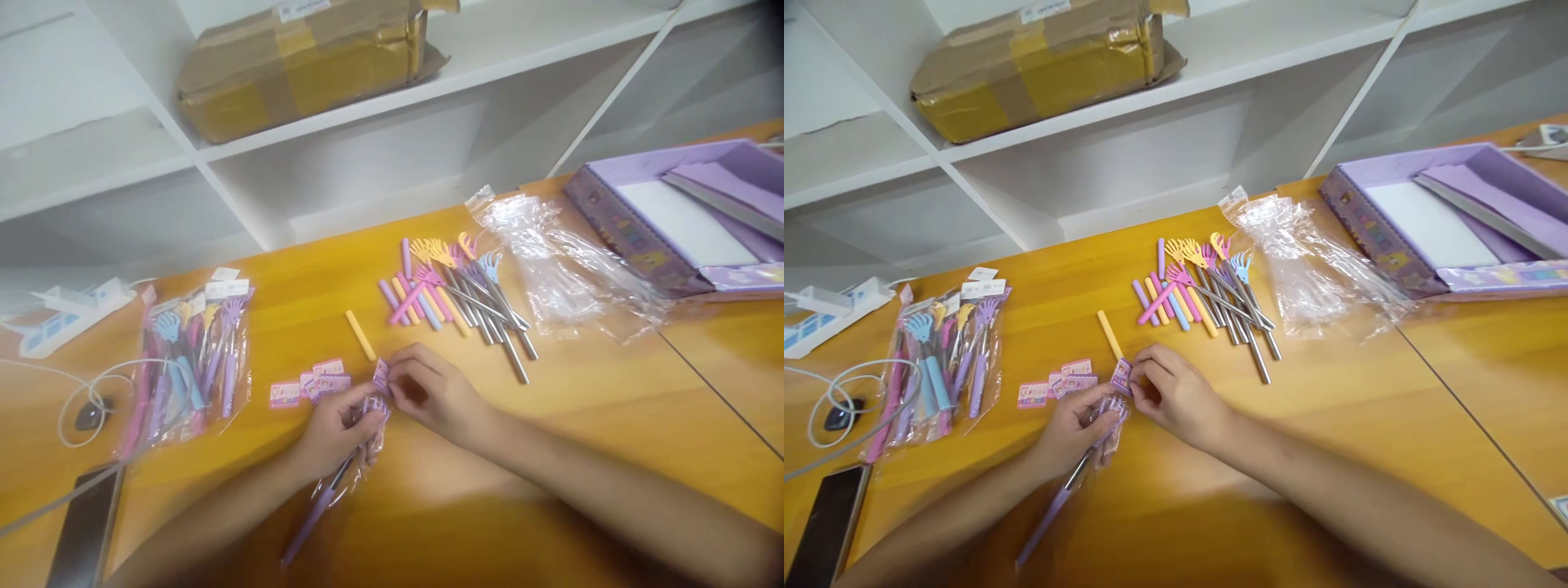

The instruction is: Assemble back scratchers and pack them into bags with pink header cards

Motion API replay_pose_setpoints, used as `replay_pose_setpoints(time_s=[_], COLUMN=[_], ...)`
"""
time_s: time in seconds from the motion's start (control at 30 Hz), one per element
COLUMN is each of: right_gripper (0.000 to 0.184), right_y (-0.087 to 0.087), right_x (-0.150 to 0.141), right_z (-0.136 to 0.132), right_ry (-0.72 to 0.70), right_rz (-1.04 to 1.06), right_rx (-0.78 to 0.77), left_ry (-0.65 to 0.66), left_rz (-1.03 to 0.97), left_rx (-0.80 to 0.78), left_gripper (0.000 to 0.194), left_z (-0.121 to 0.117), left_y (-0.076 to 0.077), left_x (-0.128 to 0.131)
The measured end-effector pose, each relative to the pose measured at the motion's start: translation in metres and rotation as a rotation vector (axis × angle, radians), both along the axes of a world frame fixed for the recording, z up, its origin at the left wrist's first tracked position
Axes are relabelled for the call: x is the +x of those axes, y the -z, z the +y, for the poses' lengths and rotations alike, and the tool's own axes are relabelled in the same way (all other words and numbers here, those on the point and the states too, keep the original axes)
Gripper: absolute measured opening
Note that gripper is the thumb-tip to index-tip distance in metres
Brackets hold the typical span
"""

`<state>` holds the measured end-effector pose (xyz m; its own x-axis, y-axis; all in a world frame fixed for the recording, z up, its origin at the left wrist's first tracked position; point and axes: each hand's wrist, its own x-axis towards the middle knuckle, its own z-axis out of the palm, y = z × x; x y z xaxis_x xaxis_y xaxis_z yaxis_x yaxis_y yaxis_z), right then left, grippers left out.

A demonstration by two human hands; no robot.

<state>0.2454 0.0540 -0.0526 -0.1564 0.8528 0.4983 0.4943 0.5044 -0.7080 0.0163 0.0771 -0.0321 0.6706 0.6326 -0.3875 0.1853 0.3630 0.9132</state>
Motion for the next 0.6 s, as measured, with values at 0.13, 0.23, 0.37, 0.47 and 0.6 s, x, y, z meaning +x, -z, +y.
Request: replay_pose_setpoints(time_s=[0.13, 0.23, 0.37, 0.47, 0.6], right_gripper=[0.014, 0.014, 0.016, 0.018, 0.012], right_y=[-0.001, -0.008, -0.011, -0.005, 0.002], right_x=[-0.003, -0.002, 0.004, 0.01, 0.015], right_z=[-0.002, -0.002, 0.001, 0.004, 0.008], right_ry=[0.016, 0.016, 0.038, 0.067, -0.013], right_rz=[-0.012, 0.015, 0.065, 0.079, 0.086], right_rx=[-0.027, -0.06, -0.084, -0.111, -0.172], left_ry=[0.049, 0.094, 0.099, 0.068, 0.05], left_rz=[0.03, 0.042, 0.047, 0.009, -0.031], left_rx=[0.002, 0.009, 0.021, -0.003, -0.04], left_gripper=[0.039, 0.035, 0.035, 0.037, 0.036], left_z=[0.0, 0.001, 0.003, 0.004, 0.005], left_y=[0.003, 0.002, -0.002, -0.006, -0.005], left_x=[-0.001, -0.001, 0.001, 0.001, 0.0])
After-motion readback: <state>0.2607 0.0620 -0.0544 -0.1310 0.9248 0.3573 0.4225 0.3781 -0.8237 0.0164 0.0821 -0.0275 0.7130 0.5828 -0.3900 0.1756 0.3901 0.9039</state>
